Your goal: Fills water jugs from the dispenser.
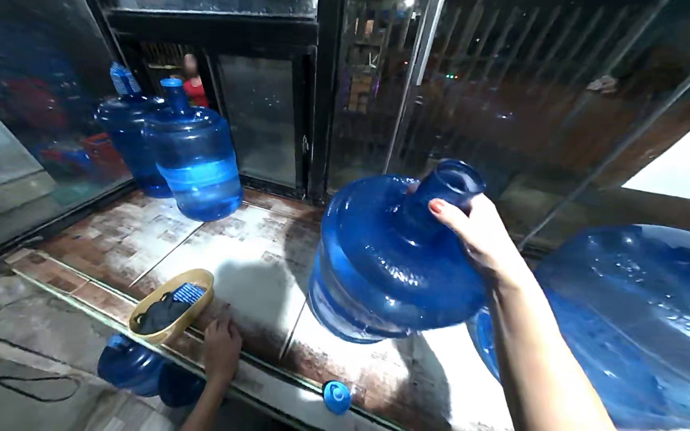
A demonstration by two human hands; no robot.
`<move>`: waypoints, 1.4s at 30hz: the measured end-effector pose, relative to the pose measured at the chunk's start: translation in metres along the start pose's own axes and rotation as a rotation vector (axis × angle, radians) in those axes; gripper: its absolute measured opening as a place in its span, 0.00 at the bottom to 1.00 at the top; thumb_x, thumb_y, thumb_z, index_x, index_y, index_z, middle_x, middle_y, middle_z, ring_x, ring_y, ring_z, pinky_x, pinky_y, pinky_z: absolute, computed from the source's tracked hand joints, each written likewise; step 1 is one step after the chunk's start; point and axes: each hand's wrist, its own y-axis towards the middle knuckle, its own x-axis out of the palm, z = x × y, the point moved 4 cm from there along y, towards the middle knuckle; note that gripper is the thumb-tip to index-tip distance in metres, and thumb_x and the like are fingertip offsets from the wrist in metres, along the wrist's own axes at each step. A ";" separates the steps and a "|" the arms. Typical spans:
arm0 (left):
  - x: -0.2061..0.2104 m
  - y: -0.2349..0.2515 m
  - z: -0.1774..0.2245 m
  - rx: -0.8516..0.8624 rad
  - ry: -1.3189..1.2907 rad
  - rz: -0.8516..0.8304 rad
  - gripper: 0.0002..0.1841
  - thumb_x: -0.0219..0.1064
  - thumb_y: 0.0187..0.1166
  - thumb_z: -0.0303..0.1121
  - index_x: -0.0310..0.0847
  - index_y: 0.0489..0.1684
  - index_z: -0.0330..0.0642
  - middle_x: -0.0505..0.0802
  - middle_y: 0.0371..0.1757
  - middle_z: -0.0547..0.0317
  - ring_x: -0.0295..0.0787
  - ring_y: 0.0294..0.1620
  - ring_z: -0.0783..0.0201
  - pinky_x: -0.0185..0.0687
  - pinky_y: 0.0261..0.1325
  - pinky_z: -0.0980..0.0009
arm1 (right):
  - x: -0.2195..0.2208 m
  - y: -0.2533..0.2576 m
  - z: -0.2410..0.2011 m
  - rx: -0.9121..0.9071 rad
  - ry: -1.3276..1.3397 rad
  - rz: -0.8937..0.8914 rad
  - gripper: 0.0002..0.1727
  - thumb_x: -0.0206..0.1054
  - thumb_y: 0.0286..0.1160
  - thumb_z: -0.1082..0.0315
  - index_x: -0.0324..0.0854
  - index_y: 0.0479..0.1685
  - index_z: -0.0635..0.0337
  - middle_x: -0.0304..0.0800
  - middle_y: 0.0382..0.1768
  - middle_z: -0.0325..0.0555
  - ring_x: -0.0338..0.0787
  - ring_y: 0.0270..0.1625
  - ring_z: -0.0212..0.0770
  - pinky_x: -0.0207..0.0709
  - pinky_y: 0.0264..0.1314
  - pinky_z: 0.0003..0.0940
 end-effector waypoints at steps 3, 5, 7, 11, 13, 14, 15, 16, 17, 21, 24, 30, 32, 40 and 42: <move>0.001 -0.001 0.001 -0.020 0.018 -0.018 0.17 0.59 0.85 0.29 0.85 0.65 0.31 0.85 0.69 0.26 0.78 0.74 0.28 0.72 0.75 0.35 | 0.014 0.040 0.019 0.042 0.030 -0.029 0.29 0.68 0.76 0.56 0.70 0.70 0.65 0.87 0.52 0.35 0.86 0.52 0.16 0.81 0.60 0.17; 0.000 -0.003 0.001 -0.017 0.033 -0.025 0.17 0.59 0.85 0.28 0.86 0.65 0.31 0.86 0.68 0.26 0.80 0.73 0.28 0.73 0.75 0.35 | 0.027 0.070 0.038 0.087 0.061 -0.063 0.31 0.69 0.77 0.56 0.70 0.73 0.68 0.87 0.56 0.43 0.87 0.54 0.22 0.82 0.62 0.23; -0.001 -0.002 0.000 -0.017 0.021 -0.019 0.17 0.59 0.85 0.27 0.86 0.65 0.31 0.86 0.66 0.26 0.81 0.72 0.28 0.73 0.75 0.36 | 0.036 0.090 0.051 0.138 0.066 -0.094 0.33 0.68 0.78 0.54 0.68 0.76 0.67 0.86 0.59 0.48 0.87 0.56 0.27 0.81 0.63 0.28; 0.001 -0.001 0.000 -0.038 -0.025 -0.016 0.16 0.61 0.84 0.27 0.86 0.64 0.32 0.87 0.66 0.27 0.80 0.72 0.28 0.74 0.74 0.37 | 0.036 0.089 0.048 0.133 0.082 -0.096 0.31 0.67 0.78 0.54 0.68 0.75 0.63 0.86 0.56 0.40 0.87 0.54 0.22 0.82 0.61 0.24; -0.001 -0.002 -0.001 -0.040 -0.040 -0.024 0.16 0.60 0.84 0.28 0.86 0.65 0.33 0.86 0.67 0.28 0.79 0.73 0.29 0.73 0.75 0.37 | 0.037 0.089 0.048 0.158 0.092 -0.080 0.29 0.67 0.79 0.56 0.69 0.74 0.63 0.87 0.53 0.37 0.87 0.52 0.20 0.83 0.59 0.21; -0.003 -0.002 0.000 -0.036 -0.046 -0.019 0.16 0.60 0.84 0.27 0.87 0.64 0.32 0.86 0.68 0.28 0.79 0.73 0.29 0.73 0.75 0.37 | 0.037 0.090 0.049 0.169 0.092 -0.078 0.29 0.67 0.80 0.56 0.68 0.74 0.62 0.86 0.53 0.37 0.87 0.51 0.20 0.82 0.58 0.21; -0.003 -0.002 0.000 -0.020 -0.054 -0.005 0.16 0.61 0.84 0.27 0.87 0.63 0.31 0.86 0.67 0.27 0.80 0.72 0.28 0.74 0.74 0.36 | 0.038 0.090 0.049 0.173 0.080 -0.075 0.29 0.67 0.80 0.56 0.68 0.74 0.62 0.86 0.52 0.36 0.87 0.50 0.19 0.83 0.57 0.20; -0.003 -0.003 0.001 -0.015 -0.060 -0.007 0.16 0.60 0.84 0.26 0.87 0.63 0.31 0.86 0.68 0.27 0.80 0.72 0.28 0.74 0.74 0.36 | 0.037 0.091 0.049 0.179 0.063 -0.069 0.29 0.67 0.79 0.55 0.69 0.73 0.61 0.86 0.51 0.36 0.87 0.49 0.18 0.83 0.56 0.20; -0.002 -0.003 0.001 -0.012 -0.066 -0.010 0.16 0.60 0.84 0.26 0.87 0.63 0.30 0.86 0.68 0.27 0.80 0.73 0.28 0.73 0.75 0.37 | 0.036 0.090 0.049 0.184 0.052 -0.069 0.29 0.66 0.79 0.54 0.69 0.74 0.61 0.86 0.52 0.36 0.86 0.50 0.19 0.83 0.57 0.20; 0.001 -0.002 -0.001 0.019 -0.099 0.008 0.15 0.60 0.83 0.25 0.88 0.61 0.30 0.87 0.66 0.27 0.81 0.71 0.27 0.74 0.74 0.36 | 0.036 0.089 0.047 0.172 0.055 -0.066 0.27 0.65 0.81 0.57 0.68 0.74 0.62 0.86 0.54 0.37 0.86 0.52 0.19 0.82 0.58 0.20; 0.000 -0.002 -0.002 0.042 -0.128 0.016 0.15 0.61 0.81 0.24 0.88 0.61 0.31 0.87 0.65 0.26 0.81 0.69 0.27 0.75 0.72 0.34 | 0.035 0.089 0.049 0.157 0.052 -0.073 0.30 0.66 0.79 0.54 0.67 0.75 0.61 0.86 0.55 0.36 0.87 0.53 0.20 0.83 0.60 0.21; -0.002 -0.003 -0.002 0.075 -0.169 0.027 0.15 0.60 0.82 0.24 0.88 0.59 0.27 0.87 0.64 0.24 0.81 0.69 0.23 0.73 0.72 0.31 | 0.037 0.088 0.043 0.192 0.024 -0.034 0.27 0.65 0.80 0.57 0.69 0.72 0.64 0.86 0.50 0.36 0.87 0.48 0.18 0.83 0.55 0.20; -0.003 -0.004 -0.001 0.088 -0.183 0.048 0.15 0.60 0.82 0.23 0.87 0.60 0.27 0.87 0.64 0.23 0.81 0.68 0.23 0.73 0.71 0.31 | 0.037 0.088 0.044 0.191 0.027 -0.038 0.28 0.66 0.80 0.56 0.69 0.72 0.63 0.87 0.50 0.36 0.87 0.49 0.20 0.83 0.56 0.21; 0.000 -0.006 -0.005 0.069 -0.172 0.017 0.16 0.59 0.82 0.23 0.87 0.62 0.27 0.86 0.65 0.24 0.80 0.70 0.23 0.72 0.73 0.32 | 0.040 0.083 0.037 0.182 -0.033 -0.067 0.32 0.63 0.82 0.53 0.63 0.79 0.61 0.85 0.58 0.41 0.86 0.56 0.23 0.82 0.62 0.24; -0.002 -0.007 -0.004 0.050 -0.163 -0.005 0.16 0.59 0.83 0.25 0.86 0.62 0.27 0.86 0.66 0.23 0.80 0.70 0.24 0.72 0.74 0.33 | 0.038 0.074 0.032 0.182 -0.277 -0.104 0.39 0.63 0.83 0.48 0.57 0.86 0.60 0.83 0.68 0.53 0.86 0.66 0.38 0.79 0.72 0.41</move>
